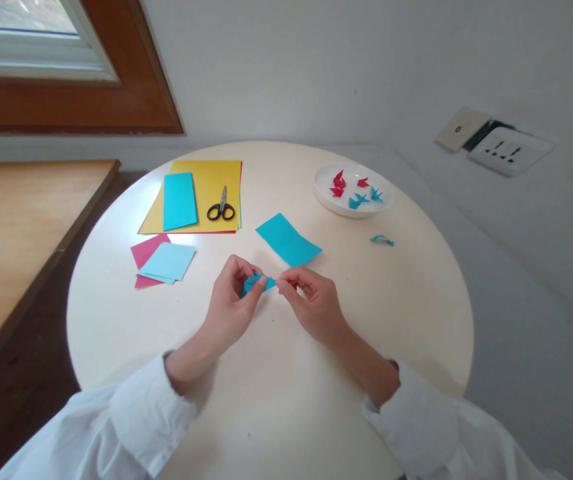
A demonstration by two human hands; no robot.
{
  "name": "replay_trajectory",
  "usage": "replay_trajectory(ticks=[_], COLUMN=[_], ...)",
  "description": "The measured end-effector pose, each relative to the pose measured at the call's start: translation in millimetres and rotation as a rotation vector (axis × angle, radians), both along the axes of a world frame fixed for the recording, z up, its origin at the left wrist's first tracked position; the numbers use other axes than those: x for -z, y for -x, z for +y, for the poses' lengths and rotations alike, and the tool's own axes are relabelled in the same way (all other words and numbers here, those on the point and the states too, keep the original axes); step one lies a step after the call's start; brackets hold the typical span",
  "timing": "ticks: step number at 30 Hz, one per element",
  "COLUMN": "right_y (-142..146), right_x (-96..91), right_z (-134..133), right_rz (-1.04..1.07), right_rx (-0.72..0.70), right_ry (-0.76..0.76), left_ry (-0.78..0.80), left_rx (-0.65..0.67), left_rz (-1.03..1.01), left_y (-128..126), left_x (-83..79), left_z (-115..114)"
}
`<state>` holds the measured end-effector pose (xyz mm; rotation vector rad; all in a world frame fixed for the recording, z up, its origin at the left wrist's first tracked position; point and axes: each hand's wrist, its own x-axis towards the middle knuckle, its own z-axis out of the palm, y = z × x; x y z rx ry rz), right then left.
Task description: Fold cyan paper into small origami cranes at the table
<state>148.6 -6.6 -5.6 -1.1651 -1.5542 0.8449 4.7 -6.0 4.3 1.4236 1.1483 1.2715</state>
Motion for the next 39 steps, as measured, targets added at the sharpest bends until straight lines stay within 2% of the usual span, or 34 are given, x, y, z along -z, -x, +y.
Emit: replay_trajectory(ticks=[6, 13, 19, 24, 26, 30, 35, 39], right_y=[0.8, 1.5, 1.9, -2.8, -4.2, -4.4, -3.1, -3.9], right_x=[-0.2, 3.5, -0.3, 0.0, 0.7, 1.1, 1.4, 5.4], right_z=[-0.3, 1.2, 2.2, 4.5, 5.2, 5.3, 5.6, 8.0], right_rz=[-0.074, -0.060, -0.139, -0.217, -0.241, -0.276, -0.277, -0.270], right_rx=[-0.015, -0.028, 0.019, 0.111, 0.125, 0.120, 0.123, 0.141], right_ry=[-0.027, -0.006, -0.092, -0.167, -0.220, -0.302, -0.385, -0.419], left_ry=[-0.035, -0.024, -0.076, -0.180, -0.158, -0.069, -0.021, 0.077], left_rx=[0.040, 0.031, 0.048, -0.125, -0.119, -0.035, -0.030, -0.006], left_rz=[0.056, 0.056, 0.049, 0.323, 0.368, 0.302, 0.228, 0.080], left_y=[-1.6, -1.3, -0.5, 3.4, 3.7, 2.5, 2.5, 0.5], left_x=[2.3, 2.3, 8.7, 7.4, 5.5, 4.5, 8.9, 10.3], left_z=[-1.8, -0.4, 1.1, 2.8, 2.7, 1.9, 3.7, 5.7])
